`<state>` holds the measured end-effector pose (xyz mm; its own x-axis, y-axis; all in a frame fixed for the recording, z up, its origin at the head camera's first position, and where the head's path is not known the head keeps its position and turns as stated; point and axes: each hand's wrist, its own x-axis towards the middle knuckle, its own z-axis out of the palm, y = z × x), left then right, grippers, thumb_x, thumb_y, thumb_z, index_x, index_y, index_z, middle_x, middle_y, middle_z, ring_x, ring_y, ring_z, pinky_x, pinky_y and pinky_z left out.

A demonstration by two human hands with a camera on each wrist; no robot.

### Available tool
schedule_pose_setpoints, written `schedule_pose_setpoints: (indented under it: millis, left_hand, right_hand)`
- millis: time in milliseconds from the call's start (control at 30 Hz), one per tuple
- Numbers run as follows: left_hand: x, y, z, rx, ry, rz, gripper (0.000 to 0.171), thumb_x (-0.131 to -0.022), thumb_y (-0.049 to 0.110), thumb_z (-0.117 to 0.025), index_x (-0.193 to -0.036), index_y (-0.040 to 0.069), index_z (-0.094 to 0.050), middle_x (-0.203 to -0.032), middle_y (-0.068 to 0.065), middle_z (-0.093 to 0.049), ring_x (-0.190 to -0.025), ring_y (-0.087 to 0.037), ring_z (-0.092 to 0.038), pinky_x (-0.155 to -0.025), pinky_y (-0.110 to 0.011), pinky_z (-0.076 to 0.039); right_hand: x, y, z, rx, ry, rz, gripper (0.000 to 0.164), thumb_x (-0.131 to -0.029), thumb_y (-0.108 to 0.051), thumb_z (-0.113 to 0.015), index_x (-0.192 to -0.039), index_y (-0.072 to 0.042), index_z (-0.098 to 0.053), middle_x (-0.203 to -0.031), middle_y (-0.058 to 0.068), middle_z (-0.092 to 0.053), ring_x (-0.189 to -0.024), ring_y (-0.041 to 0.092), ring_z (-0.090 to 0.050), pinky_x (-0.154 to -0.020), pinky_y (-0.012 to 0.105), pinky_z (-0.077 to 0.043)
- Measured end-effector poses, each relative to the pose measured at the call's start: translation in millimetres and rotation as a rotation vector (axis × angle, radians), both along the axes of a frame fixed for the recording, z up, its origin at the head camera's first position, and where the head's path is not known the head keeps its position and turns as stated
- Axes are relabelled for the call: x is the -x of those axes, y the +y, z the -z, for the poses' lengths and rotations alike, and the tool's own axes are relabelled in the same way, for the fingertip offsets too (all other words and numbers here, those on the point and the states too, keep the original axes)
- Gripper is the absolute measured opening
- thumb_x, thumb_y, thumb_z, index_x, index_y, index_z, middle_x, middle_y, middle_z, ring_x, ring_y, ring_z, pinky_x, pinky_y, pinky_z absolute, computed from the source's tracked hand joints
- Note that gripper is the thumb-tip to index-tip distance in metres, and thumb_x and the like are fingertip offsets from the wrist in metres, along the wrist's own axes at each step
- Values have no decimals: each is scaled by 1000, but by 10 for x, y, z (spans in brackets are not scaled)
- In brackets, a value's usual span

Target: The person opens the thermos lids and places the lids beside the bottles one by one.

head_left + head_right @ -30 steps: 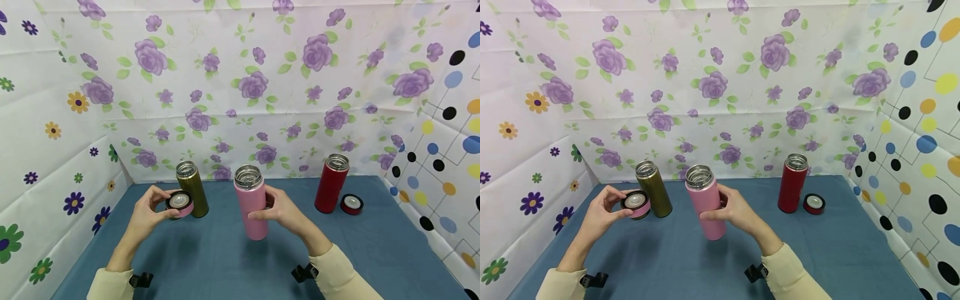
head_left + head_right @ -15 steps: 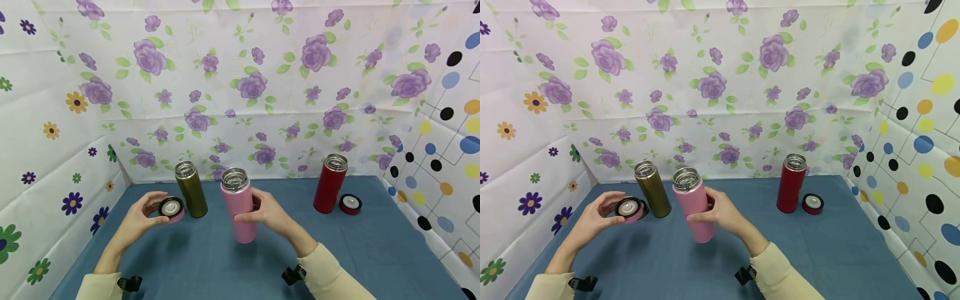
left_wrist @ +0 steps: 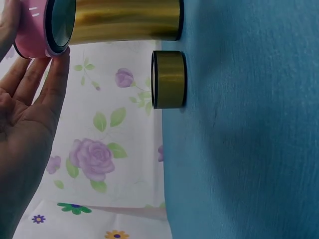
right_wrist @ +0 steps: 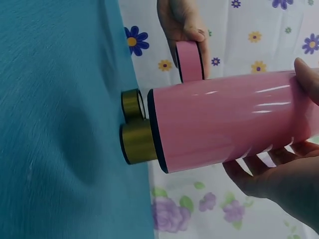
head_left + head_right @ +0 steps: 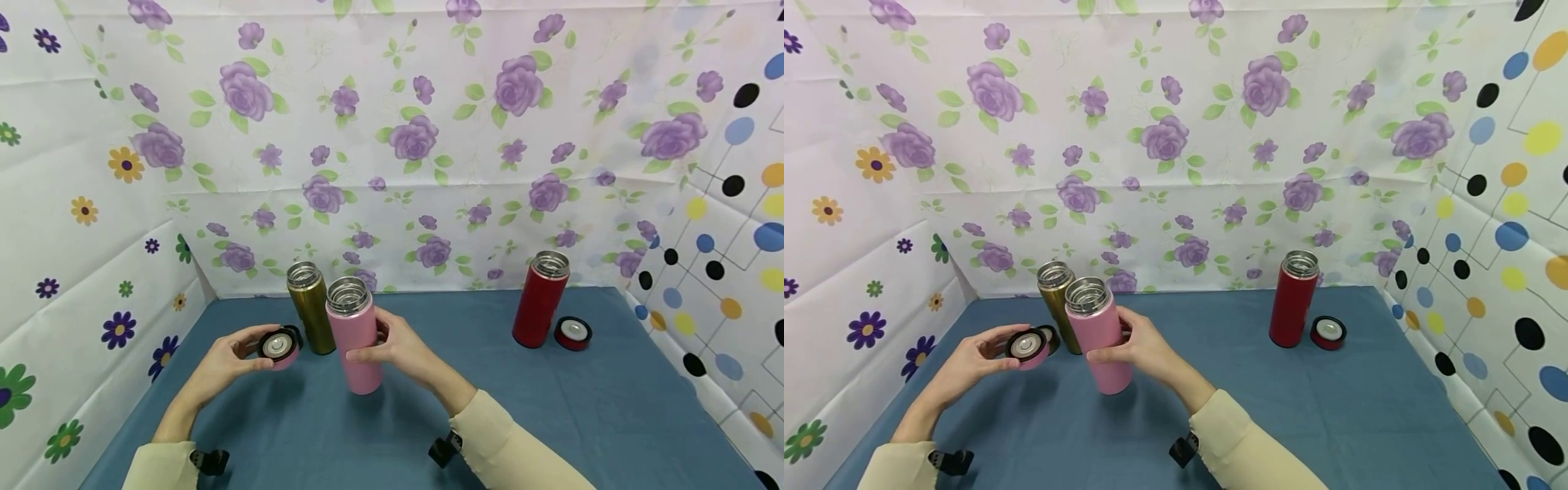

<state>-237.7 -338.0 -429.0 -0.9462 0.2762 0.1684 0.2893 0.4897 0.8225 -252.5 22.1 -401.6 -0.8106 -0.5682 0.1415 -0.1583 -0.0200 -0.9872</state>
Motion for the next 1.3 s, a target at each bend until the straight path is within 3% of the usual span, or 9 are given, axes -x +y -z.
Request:
schedule_pose_setpoints:
  millis: [467, 567, 700, 800, 1033, 1300]
  left_hand:
    - [50, -91, 95, 37, -36, -16, 58, -94, 20, -81, -146, 8, -60, -145, -15, -61, -122, 8, -56, -98, -12, -44]
    - [49, -115, 119, 59, -56, -14, 59, -95, 22, -80, -148, 7, -58, -145, -15, -61, -126, -5, -59, -100, -17, -47]
    - [38, -135, 151, 101, -84, -11, 62, -94, 25, -81, -148, 7, -57, -146, -16, -59, -132, -34, -59, -106, -45, -52]
    - [34, -138, 161, 117, -109, 5, 66, -92, 28, -82, -149, 6, -57, -149, -19, -56, -134, -45, -55, -107, -61, -46]
    - [35, -191, 155, 153, -111, 14, 68, -91, 30, -83, -148, 5, -57, -149, -21, -56, -136, -45, -52, -105, -57, -49]
    - [42, -251, 227, 138, -174, 39, 68, -92, 26, -83, -149, 3, -55, -150, -24, -53, -137, -48, -51, -104, -54, -50]
  right_hand:
    - [116, -339, 99, -6, -65, -19, 66, -88, -20, -85, -147, -23, -55, -131, -1, -66, -116, 19, -64, -98, 41, -54]
    - [123, -399, 135, -7, -65, -28, 67, -89, -18, -85, -148, -22, -54, -131, -2, -65, -115, 18, -64, -97, 40, -54]
    - [137, -466, 169, -6, -67, -25, 65, -88, -18, -85, -146, -22, -55, -130, -3, -65, -114, 17, -64, -96, 39, -54]
    - [144, -504, 176, -5, -70, -14, 65, -88, -18, -85, -146, -23, -55, -129, -2, -66, -114, 17, -65, -97, 39, -54]
    - [139, -616, 198, -1, -72, -7, 63, -87, -15, -85, -143, -20, -57, -126, -2, -67, -110, 16, -65, -95, 38, -54]
    - [82, -732, 265, -8, -88, 26, 59, -87, -13, -85, -140, -18, -59, -121, -2, -67, -106, 15, -65, -92, 37, -54]
